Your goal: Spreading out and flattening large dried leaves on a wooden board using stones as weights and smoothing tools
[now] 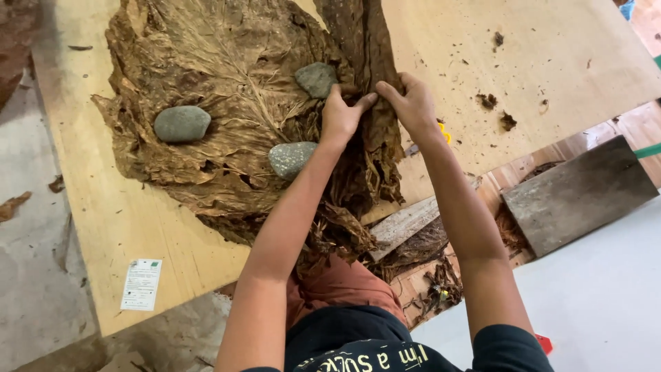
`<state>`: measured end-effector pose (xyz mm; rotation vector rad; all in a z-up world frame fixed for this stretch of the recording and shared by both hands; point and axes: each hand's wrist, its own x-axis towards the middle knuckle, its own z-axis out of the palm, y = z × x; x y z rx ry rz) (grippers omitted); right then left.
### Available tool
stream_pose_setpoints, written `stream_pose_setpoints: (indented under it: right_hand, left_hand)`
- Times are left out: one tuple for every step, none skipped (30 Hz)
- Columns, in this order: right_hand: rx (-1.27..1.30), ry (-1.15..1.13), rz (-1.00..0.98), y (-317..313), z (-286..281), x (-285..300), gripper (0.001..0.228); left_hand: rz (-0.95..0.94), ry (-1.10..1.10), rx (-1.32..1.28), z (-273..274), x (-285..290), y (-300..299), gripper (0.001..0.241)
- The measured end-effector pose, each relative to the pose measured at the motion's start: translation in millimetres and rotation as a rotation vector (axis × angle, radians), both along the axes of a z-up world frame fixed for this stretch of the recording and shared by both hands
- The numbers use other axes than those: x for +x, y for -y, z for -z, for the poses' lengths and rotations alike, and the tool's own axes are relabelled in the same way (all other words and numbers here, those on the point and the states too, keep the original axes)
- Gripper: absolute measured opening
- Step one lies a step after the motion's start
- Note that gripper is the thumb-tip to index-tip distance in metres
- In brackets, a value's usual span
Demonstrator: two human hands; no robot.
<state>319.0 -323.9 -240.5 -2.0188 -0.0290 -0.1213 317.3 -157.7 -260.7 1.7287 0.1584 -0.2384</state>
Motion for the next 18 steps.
stream_pose_setpoints:
  right_hand:
    - [0.003, 0.003, -0.003, -1, 1, 3, 0.036]
    - [0.098, -0.033, 0.042, -1, 2, 7, 0.028]
    - [0.189, -0.071, 0.086, -1, 3, 10, 0.02]
    - [0.19, -0.07, 0.083, -7, -7, 4, 0.02]
    - [0.113, 0.016, 0.038, -12, -16, -4, 0.022]
    - [0.036, 0.102, -0.008, -16, -25, -11, 0.026]
    - [0.035, 0.099, -0.006, -23, -35, -22, 0.026]
    - [-0.047, 0.174, -0.058, -30, -44, -33, 0.025]
    - [-0.127, 0.248, -0.11, -37, -53, -43, 0.026]
    - [-0.128, 0.245, -0.108, -37, -53, -42, 0.026]
    - [-0.339, 0.301, -0.178, -38, -53, -42, 0.03]
    - [-0.551, 0.356, -0.248, -38, -52, -42, 0.035]
    - [-0.546, 0.352, -0.25, -42, -55, -45, 0.035]
    - [-0.654, 0.303, -0.313, -46, -58, -48, 0.034]
    - [-0.762, 0.257, -0.38, -51, -62, -49, 0.034]
    - [-0.757, 0.256, -0.385, -53, -66, -51, 0.034]
    - [-0.695, 0.189, -0.379, -56, -70, -52, 0.027]
    - [-0.632, 0.122, -0.373, -58, -73, -54, 0.023]
  left_hand:
    - [-0.003, 0.003, 0.003, 1, -1, 0, 0.057]
    - [-0.021, 0.012, -0.059, 3, -2, 0, 0.05]
    - [-0.037, 0.019, -0.124, 5, -3, 2, 0.044]
    - [-0.04, 0.021, -0.124, -7, -7, -1, 0.044]
    - [-0.027, -0.035, -0.194, -18, -11, -2, 0.053]
    - [-0.014, -0.091, -0.265, -28, -15, -2, 0.064]
    - [-0.013, -0.094, -0.266, -55, -26, -6, 0.064]
    - [0.032, -0.056, -0.29, -81, -37, -9, 0.073]
    - [0.077, -0.018, -0.313, -108, -47, -13, 0.082]
    - [0.078, -0.021, -0.313, -92, -35, -7, 0.082]
    - [0.026, -0.026, -0.325, -74, -24, -2, 0.093]
    - [-0.026, -0.031, -0.336, -56, -13, 3, 0.105]
    - [-0.028, -0.037, -0.332, -63, -15, 3, 0.105]
    - [-0.062, -0.104, -0.341, -70, -18, 2, 0.114]
    - [-0.099, -0.168, -0.351, -77, -19, 0, 0.125]
    - [-0.105, -0.17, -0.348, -70, -16, -1, 0.125]
    - [-0.11, -0.198, -0.378, -63, -13, -2, 0.115]
    - [-0.115, -0.226, -0.408, -55, -10, -4, 0.108]
